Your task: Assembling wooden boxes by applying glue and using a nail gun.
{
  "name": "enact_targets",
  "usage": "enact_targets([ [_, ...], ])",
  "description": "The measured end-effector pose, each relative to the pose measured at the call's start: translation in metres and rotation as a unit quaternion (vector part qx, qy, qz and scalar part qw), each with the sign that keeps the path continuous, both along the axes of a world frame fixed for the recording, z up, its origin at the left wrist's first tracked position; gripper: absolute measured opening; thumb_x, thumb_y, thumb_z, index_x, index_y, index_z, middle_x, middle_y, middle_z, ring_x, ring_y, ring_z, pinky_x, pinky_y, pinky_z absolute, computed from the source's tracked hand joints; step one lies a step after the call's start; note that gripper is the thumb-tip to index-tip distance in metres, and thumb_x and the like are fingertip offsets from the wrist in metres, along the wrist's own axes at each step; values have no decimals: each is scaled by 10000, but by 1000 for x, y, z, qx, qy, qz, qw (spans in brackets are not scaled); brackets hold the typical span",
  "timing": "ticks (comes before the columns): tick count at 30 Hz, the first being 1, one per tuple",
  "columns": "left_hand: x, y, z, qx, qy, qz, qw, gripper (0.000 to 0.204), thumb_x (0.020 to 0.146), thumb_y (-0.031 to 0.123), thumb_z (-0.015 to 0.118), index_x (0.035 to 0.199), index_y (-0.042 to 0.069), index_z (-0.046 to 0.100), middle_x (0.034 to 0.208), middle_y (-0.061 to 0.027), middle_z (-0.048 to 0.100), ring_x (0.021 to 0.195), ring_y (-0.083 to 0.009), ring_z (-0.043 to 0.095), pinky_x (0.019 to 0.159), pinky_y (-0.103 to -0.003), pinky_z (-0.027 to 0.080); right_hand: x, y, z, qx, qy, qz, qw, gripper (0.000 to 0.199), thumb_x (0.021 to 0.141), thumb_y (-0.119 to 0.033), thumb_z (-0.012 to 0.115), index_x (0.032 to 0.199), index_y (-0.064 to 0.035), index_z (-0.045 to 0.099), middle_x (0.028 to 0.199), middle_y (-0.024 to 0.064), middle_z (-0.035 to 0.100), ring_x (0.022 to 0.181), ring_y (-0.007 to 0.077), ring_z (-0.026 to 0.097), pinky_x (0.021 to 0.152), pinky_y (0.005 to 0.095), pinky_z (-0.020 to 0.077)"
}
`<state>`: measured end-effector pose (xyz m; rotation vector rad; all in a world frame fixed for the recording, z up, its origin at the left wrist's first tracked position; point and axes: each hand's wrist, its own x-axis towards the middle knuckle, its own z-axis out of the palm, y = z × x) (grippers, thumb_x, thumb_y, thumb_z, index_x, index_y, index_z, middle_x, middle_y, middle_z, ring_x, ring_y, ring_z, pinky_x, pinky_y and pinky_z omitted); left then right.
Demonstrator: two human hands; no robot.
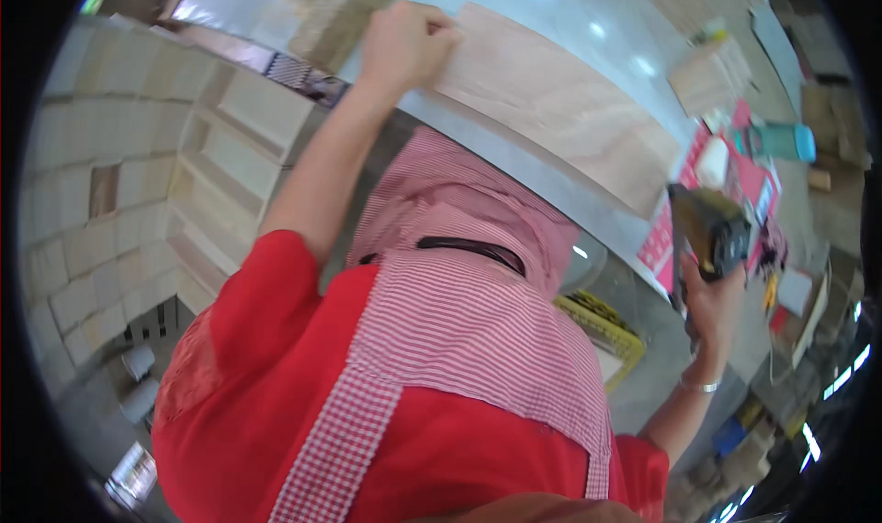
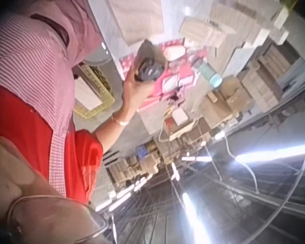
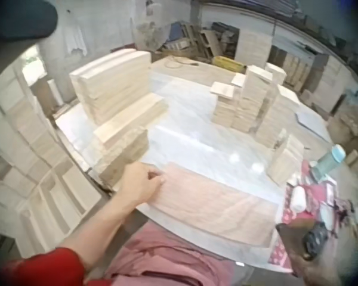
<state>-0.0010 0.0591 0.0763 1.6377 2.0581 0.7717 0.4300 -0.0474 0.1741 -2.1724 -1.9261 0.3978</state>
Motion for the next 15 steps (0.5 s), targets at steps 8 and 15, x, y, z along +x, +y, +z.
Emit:
enact_targets([
  [8,121,-4,42,179,142,-414,881,615,627,355,847,1105,46,615,1454,-205,429,1384,-364,368,1098,-578,311,-11,8,3,-41,125,-55,990,250,802,-153,779,926,18,644,609,19,581,436,93,504,407,279,385],
  [15,200,23,24,88,187,-554,806,725,564,411,860,1086,-20,598,1444,-268,406,1385,-391,348,1104,-580,303,-17,10,11,-45,121,-32,991,243,787,-109,770,953,40,673,719,62,663,593,110,568,562,309,462],
])
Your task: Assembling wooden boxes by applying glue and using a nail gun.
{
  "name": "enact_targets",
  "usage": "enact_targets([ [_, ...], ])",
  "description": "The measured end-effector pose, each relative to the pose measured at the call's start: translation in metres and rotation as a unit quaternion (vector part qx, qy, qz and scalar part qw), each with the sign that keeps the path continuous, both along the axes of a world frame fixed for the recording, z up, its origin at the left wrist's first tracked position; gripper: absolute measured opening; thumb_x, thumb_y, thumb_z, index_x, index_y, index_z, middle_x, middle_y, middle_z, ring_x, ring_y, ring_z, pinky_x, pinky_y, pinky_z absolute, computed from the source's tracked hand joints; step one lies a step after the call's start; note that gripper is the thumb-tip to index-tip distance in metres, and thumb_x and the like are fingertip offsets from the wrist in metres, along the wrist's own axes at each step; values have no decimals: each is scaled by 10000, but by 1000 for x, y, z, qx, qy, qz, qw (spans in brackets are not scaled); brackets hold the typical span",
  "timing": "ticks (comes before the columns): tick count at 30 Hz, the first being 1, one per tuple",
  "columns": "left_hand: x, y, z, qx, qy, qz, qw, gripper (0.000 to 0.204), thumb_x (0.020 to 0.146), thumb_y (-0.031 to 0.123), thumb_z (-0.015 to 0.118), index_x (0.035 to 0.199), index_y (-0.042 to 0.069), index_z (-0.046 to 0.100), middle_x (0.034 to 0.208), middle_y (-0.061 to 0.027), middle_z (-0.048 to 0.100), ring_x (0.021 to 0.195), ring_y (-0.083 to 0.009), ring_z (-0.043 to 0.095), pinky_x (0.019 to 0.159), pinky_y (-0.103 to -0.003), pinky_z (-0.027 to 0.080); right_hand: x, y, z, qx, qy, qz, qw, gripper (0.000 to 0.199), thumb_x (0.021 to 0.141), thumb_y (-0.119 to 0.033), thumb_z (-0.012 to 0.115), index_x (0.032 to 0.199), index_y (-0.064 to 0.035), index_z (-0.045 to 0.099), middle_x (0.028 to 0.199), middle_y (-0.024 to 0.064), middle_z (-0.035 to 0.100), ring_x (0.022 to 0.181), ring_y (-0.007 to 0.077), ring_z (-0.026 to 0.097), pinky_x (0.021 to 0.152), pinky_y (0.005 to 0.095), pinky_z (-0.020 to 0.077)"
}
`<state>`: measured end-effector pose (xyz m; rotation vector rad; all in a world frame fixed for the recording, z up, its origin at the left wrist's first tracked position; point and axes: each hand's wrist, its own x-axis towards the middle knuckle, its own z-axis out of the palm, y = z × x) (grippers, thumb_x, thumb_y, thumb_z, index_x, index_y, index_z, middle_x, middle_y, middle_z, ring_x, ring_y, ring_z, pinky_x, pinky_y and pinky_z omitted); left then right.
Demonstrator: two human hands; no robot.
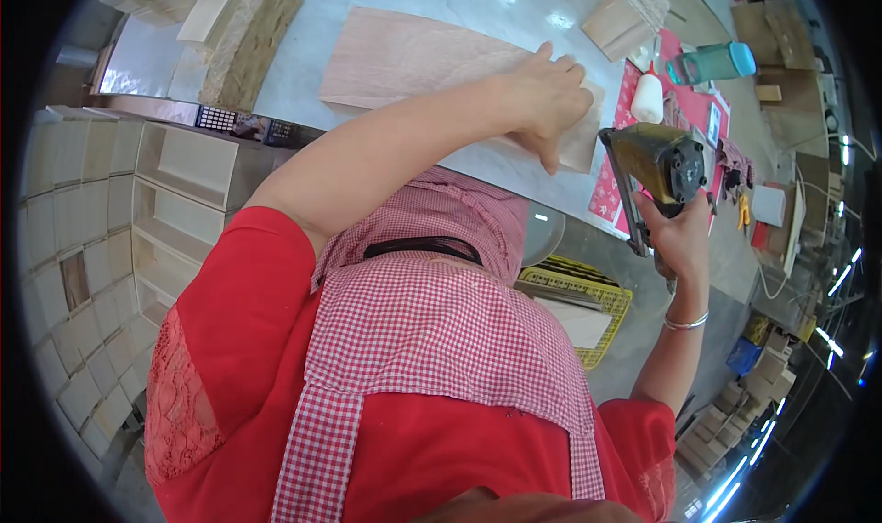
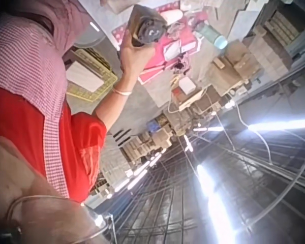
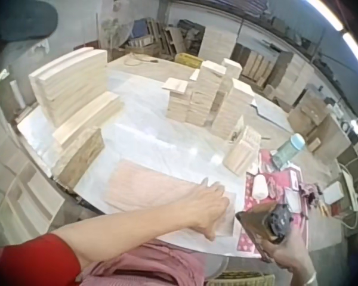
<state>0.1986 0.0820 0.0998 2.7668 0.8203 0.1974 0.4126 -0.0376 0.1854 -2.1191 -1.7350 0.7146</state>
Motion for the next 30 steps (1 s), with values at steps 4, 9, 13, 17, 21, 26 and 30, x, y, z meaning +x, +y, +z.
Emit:
enact_targets([
  [4,-1,5,-8,-99,-11,-10,995,725,552,405,843,1088,-18,599,1406,-291,417,1340,-401,389,1104,-567,304,3,3,3,-4,6,5,1000,243,781,-91,763,964,49,689,746,83,690,638,124,588,619,322,489],
  [9,-3,1,-16,-34,-91,7,995,681,535,376,825,1050,-9,601,1346,-276,448,1293,-398,420,1112,-546,293,11,12,4,6,0,7,1000,224,784,-86,758,954,43,690,736,71,678,627,115,568,611,308,481],
  [13,-1,2,-14,-64,-62,13,996,683,518,363,824,1050,-3,603,1324,-267,459,1286,-394,422,1122,-534,277,18,30,12,-32,-17,-35,999,205,795,-93,756,939,36,687,735,48,665,631,99,553,607,292,472],
  [17,1,2,-16,-64,-58,18,996,712,497,360,826,1069,-2,606,1319,-263,466,1272,-393,428,1113,-509,281,5,47,18,25,15,7,1000,212,808,-122,764,928,33,682,694,23,640,609,80,531,580,284,454],
  [21,3,3,-21,-55,-76,17,995,744,481,358,829,1093,-5,611,1307,-264,475,1244,-388,444,1088,-476,299,4,63,14,35,25,45,998,239,814,-160,780,917,30,679,643,6,614,564,68,511,529,280,431],
  [26,3,4,-21,-51,-89,19,995,785,465,352,830,1131,-2,612,1291,-263,486,1217,-377,460,1064,-447,318,13,74,10,-30,10,25,999,321,827,-237,801,1012,-24,647,643,-32,557,433,50,437,389,238,340],
  [30,2,5,-21,-52,-79,20,995,800,459,344,829,1147,2,608,1285,-260,489,1212,-373,463,1061,-439,320,10,80,10,-38,-9,16,999,284,820,-241,791,913,8,690,597,7,589,445,80,493,421,269,387],
])
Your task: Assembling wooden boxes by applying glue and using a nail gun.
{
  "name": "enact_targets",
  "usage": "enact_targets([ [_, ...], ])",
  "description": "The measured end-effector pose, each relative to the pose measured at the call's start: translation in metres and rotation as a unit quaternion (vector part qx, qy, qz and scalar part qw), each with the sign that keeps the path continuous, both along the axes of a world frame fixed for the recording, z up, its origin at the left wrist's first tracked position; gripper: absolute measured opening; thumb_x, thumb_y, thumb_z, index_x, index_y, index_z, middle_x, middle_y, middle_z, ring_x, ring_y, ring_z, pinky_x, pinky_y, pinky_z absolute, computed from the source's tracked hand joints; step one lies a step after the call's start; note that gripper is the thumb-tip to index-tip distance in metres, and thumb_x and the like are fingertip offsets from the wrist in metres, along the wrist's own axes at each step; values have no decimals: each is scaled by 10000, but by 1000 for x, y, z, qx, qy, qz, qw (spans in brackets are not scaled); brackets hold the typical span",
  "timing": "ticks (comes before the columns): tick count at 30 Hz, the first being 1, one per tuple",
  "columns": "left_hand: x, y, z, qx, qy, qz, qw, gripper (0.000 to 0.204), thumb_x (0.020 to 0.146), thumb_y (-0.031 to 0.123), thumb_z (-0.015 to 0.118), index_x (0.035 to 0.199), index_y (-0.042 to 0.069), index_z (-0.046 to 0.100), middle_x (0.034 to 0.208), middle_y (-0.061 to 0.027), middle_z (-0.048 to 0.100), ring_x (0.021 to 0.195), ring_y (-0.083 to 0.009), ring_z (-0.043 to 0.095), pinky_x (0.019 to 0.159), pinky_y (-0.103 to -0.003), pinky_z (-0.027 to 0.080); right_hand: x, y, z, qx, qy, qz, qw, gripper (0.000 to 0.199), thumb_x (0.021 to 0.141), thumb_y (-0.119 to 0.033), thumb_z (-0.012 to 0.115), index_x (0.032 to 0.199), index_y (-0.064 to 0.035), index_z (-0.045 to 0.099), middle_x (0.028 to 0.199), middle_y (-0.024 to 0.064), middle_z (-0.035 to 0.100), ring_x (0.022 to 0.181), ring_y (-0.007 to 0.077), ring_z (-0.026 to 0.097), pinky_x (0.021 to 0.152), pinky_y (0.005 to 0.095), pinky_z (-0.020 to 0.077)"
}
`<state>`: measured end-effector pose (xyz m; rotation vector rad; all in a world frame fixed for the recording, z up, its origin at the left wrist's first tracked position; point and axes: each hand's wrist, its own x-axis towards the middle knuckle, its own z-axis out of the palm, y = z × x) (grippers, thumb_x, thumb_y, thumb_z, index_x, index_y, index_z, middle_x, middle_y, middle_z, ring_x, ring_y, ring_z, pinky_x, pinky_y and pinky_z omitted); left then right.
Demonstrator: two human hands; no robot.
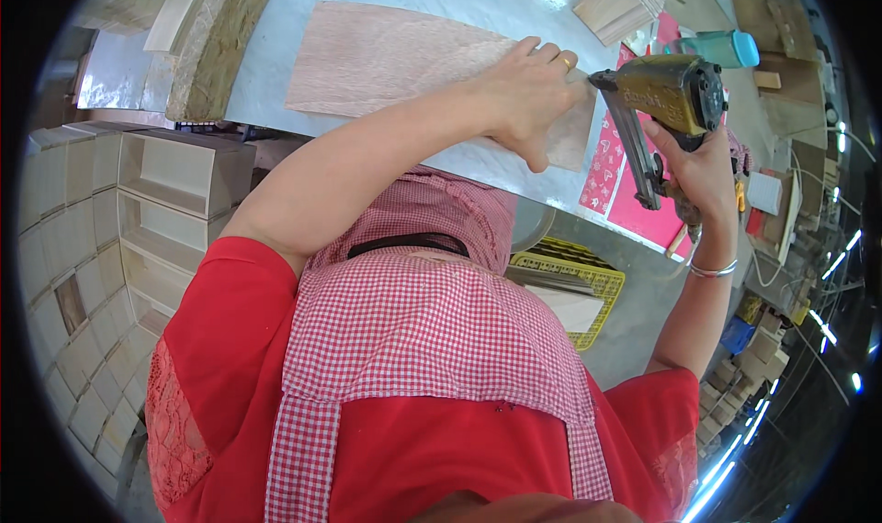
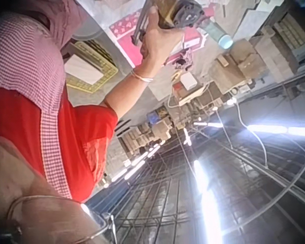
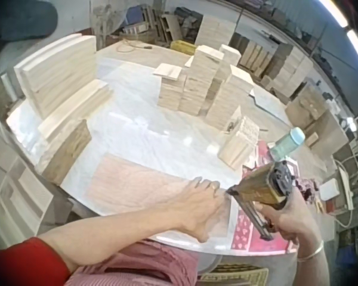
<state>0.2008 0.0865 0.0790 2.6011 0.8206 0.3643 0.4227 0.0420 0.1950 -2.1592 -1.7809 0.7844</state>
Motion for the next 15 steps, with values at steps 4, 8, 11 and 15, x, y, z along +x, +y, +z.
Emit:
enact_targets([
  [4,0,0,1,-3,-2,0,1000,804,455,339,828,1151,2,605,1281,-258,491,1212,-374,462,1061,-433,320,2,1,-3,-6,8,-1,1000,299,825,-260,788,920,5,689,585,10,581,422,88,491,402,273,380],
  [8,0,-1,1,-7,-11,0,1000,817,446,335,827,1157,1,602,1277,-258,493,1208,-375,462,1064,-428,316,3,1,-2,4,9,13,1000,302,827,-258,786,937,5,686,584,5,577,425,85,488,404,270,379],
  [11,0,-2,-1,-5,-17,-1,1000,824,448,337,829,1165,1,599,1277,-260,492,1216,-377,458,1070,-439,312,6,-1,-3,13,24,17,999,298,827,-255,786,943,0,684,588,0,575,429,84,488,408,269,381],
  [15,0,-1,-2,-4,-20,-6,1000,819,483,358,835,1182,6,594,1302,-260,479,1252,-381,438,1081,-484,304,6,0,-2,-15,8,3,1000,276,845,-231,781,965,-9,670,588,-38,534,415,43,402,393,248,313],
])
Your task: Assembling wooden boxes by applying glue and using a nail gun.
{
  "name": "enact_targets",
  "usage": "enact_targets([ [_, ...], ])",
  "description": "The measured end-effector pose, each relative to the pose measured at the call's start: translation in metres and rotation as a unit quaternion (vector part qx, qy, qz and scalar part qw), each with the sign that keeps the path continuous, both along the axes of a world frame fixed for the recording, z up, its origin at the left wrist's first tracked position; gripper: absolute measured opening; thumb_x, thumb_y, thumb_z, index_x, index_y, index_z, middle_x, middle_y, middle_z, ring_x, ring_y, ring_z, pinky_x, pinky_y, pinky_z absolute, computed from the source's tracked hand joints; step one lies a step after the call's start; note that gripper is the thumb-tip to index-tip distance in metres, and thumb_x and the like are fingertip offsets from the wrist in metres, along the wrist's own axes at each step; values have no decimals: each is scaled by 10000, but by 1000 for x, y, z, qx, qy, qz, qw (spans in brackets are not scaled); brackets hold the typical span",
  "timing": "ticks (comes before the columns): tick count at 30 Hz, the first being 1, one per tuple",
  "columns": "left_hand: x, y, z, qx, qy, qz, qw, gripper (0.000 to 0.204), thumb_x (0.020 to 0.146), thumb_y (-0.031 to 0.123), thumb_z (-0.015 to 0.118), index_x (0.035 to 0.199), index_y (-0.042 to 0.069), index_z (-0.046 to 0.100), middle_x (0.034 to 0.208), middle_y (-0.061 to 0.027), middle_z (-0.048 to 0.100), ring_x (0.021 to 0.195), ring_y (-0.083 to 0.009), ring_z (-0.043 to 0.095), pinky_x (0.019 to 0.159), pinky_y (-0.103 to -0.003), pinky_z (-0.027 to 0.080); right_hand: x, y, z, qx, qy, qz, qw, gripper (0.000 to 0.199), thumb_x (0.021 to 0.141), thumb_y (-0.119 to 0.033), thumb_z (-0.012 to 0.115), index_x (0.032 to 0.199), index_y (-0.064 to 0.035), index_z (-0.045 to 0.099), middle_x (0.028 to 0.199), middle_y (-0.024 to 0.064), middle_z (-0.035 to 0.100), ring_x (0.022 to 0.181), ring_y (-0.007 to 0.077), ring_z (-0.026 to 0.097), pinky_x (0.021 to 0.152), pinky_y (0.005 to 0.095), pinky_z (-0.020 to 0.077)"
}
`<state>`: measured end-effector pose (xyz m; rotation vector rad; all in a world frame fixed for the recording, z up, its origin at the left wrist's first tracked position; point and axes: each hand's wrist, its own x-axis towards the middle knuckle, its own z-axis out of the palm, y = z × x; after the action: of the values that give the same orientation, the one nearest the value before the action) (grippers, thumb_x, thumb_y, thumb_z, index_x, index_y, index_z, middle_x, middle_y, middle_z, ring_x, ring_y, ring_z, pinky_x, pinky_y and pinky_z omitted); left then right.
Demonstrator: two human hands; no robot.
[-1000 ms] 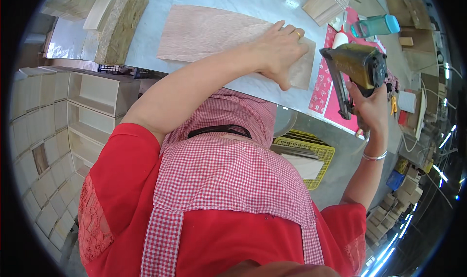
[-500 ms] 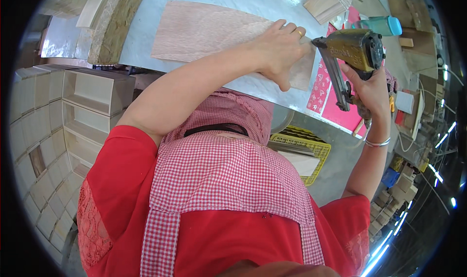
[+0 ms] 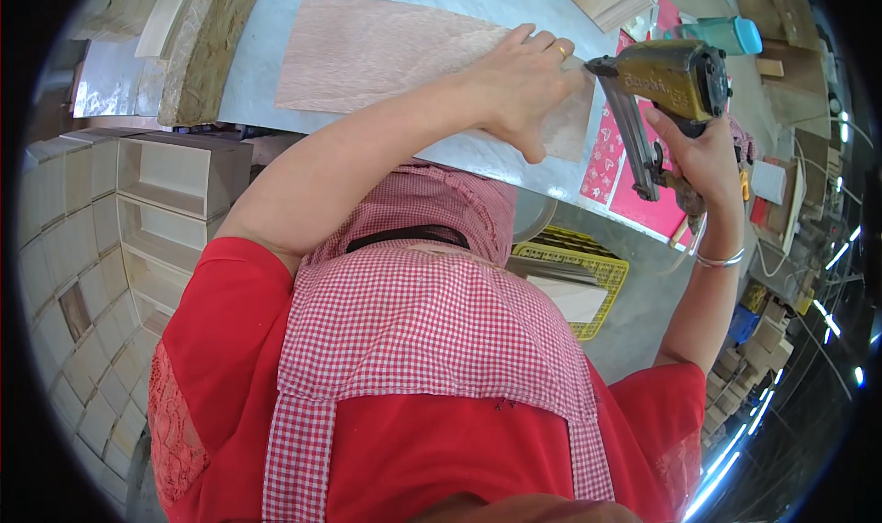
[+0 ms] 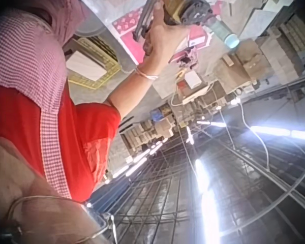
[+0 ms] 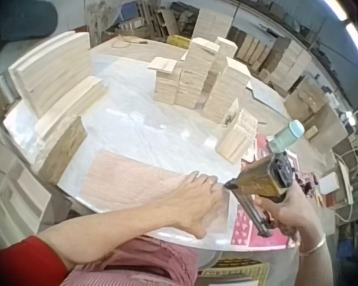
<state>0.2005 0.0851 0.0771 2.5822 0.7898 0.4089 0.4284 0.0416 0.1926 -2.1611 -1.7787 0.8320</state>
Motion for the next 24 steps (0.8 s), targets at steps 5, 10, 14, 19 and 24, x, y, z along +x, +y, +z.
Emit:
enact_targets([
  [5,-22,-9,-7,89,-95,61,990,725,621,406,822,1193,19,604,1344,-232,488,1277,-381,435,1071,-529,326,-3,-11,6,26,4,6,1000,279,839,-207,783,987,2,674,652,-17,584,479,53,469,443,248,366],
  [10,-120,-19,5,196,-6,385,902,524,794,376,752,1159,16,646,1135,-195,649,1132,-376,559,981,-449,439,14,-53,3,74,1,64,995,300,813,-147,797,1028,18,668,815,32,679,671,90,593,611,269,476],
  [14,-203,-51,-8,38,-27,533,845,464,813,320,775,1115,-20,681,1014,-133,701,957,-245,655,859,-343,506,12,-68,9,50,0,77,996,330,795,-119,808,1054,23,661,916,63,712,789,115,634,714,293,508],
  [19,-208,-66,-3,-154,-152,573,790,402,819,263,788,1062,-46,704,927,-91,712,839,-143,650,808,-265,502,7,-70,8,33,-1,104,994,357,786,-135,822,1062,21,658,947,84,720,815,131,646,730,309,515],
  [24,-209,-67,-13,-119,-176,595,775,393,797,248,804,1044,-45,717,875,-113,727,789,-131,668,755,-262,528,-7,-72,19,-42,-71,71,994,372,777,-174,839,1040,21,661,948,96,719,818,143,652,732,315,515],
])
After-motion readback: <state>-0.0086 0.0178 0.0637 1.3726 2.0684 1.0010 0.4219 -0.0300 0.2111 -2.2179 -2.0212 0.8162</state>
